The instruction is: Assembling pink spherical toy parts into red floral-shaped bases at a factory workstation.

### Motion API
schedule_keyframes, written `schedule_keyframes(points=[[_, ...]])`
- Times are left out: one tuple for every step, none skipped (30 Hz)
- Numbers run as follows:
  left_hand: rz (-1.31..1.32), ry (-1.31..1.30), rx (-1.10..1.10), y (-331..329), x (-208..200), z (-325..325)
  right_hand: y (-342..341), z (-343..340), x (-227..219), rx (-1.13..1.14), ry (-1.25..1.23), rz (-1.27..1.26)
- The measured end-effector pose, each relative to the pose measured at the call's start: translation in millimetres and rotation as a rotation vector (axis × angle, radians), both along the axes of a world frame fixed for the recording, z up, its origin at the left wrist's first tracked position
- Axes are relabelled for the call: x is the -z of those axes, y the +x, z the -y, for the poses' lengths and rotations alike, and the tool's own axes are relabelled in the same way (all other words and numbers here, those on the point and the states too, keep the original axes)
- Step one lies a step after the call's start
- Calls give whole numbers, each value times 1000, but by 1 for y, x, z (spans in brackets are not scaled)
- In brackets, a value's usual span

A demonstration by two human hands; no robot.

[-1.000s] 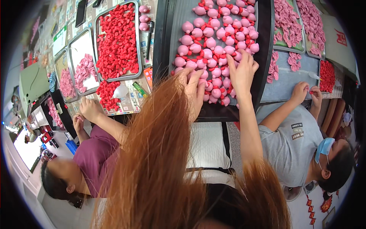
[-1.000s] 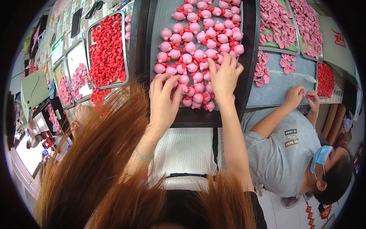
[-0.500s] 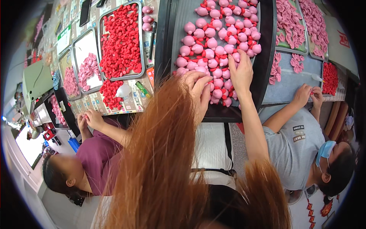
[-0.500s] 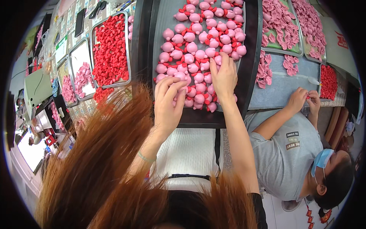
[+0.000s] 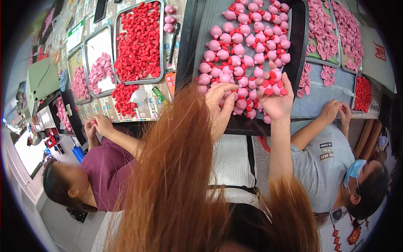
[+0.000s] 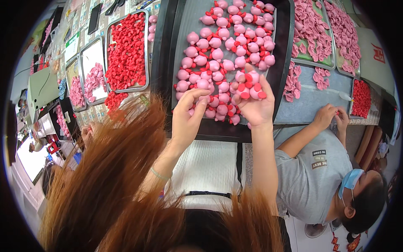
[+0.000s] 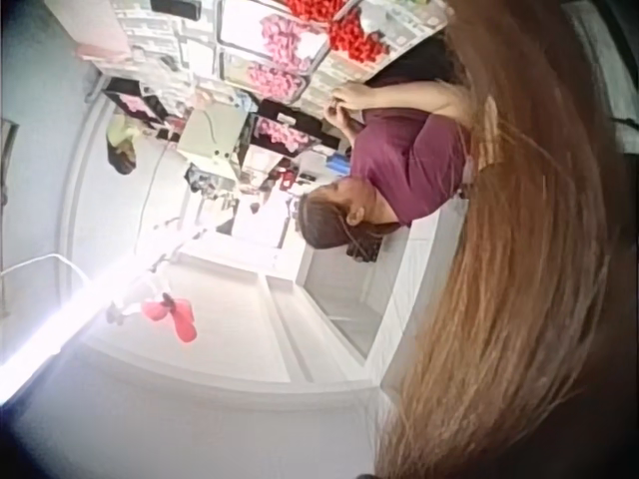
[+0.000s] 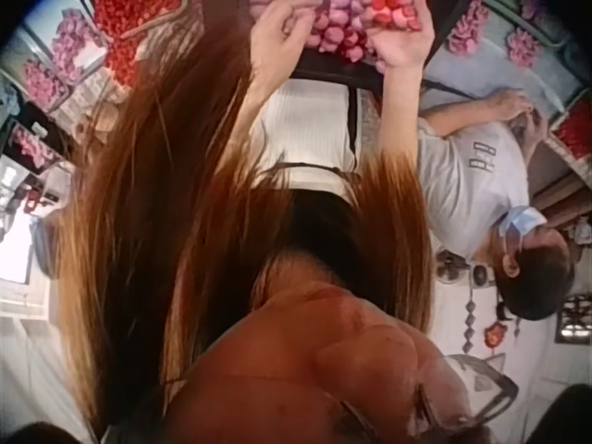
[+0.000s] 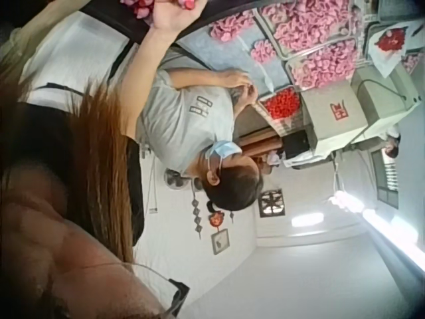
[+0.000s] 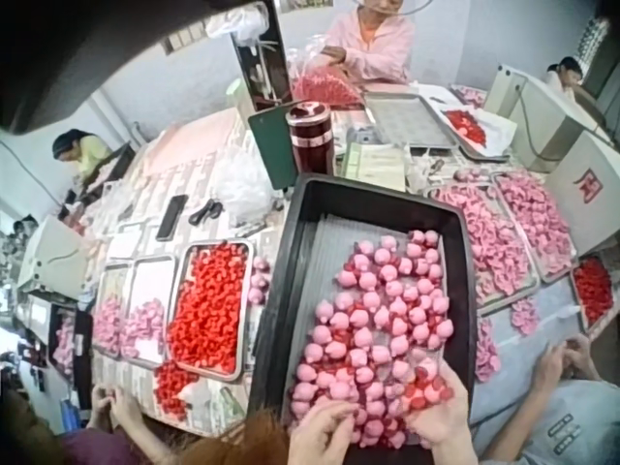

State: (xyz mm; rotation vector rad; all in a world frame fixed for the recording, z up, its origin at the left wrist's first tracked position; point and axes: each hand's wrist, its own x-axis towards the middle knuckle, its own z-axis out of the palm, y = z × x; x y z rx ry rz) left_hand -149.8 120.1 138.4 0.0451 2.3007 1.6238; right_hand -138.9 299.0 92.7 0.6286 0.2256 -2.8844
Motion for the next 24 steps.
schedule_keyframes(points=[[88,58,-27,1,1,2,0,6,-1,-24,-93,-23],[177,116,-54,3,1,4,3,12,0,-36,-119,-35],[178,118,-55,2,-1,2,4,16,-2,-37,-117,-34],[258,257,-97,1,-4,-1,7,19,-4,-57,-140,-50],[337,395,-139,0,-7,-4,9,22,-7,-76,-163,-65],[338,396,-139,-1,-8,-6,11,25,-12,-104,-87,-28],[256,368,-83,-2,-8,-7,13,28,-15,-108,-90,-28],[175,338,-27,-4,-10,-7,15,31,-18,-117,-70,1],[175,334,-30,-6,-13,-6,17,35,-20,-126,-50,30],[98,277,59,-9,-17,-4,19,40,-19,-119,-27,3],[22,224,152,-12,-20,-4,18,41,-20,-119,-26,4],[39,210,179,-12,-20,-4,18,42,-21,-147,-32,-84],[40,211,179,-13,-20,-5,17,44,-22,-175,-38,-173],[-18,194,214,-13,-20,-5,18,47,-23,-157,10,-147],[-77,178,250,-13,-20,-6,20,47,-24,-157,9,-146],[-55,168,268,-13,-22,-6,21,47,-23,-173,21,-160],[-55,167,267,-12,-22,-6,22,47,-22,-190,32,-175],[-57,173,272,-11,-21,-6,23,47,-21,-190,31,-175],[-60,179,277,-11,-21,-6,24,46,-19,-214,59,-209],[-60,178,277,-12,-21,-5,24,45,-17,-239,87,-243],[-106,165,304,-14,-23,-4,23,44,-19,-239,86,-243],[-152,152,332,-15,-23,-3,23,43,-23,-239,198,-220],[-152,149,330,-14,-23,-1,22,43,-25,-240,309,-198],[-163,145,339,-14,-23,1,22,43,-26,-242,305,-200]])
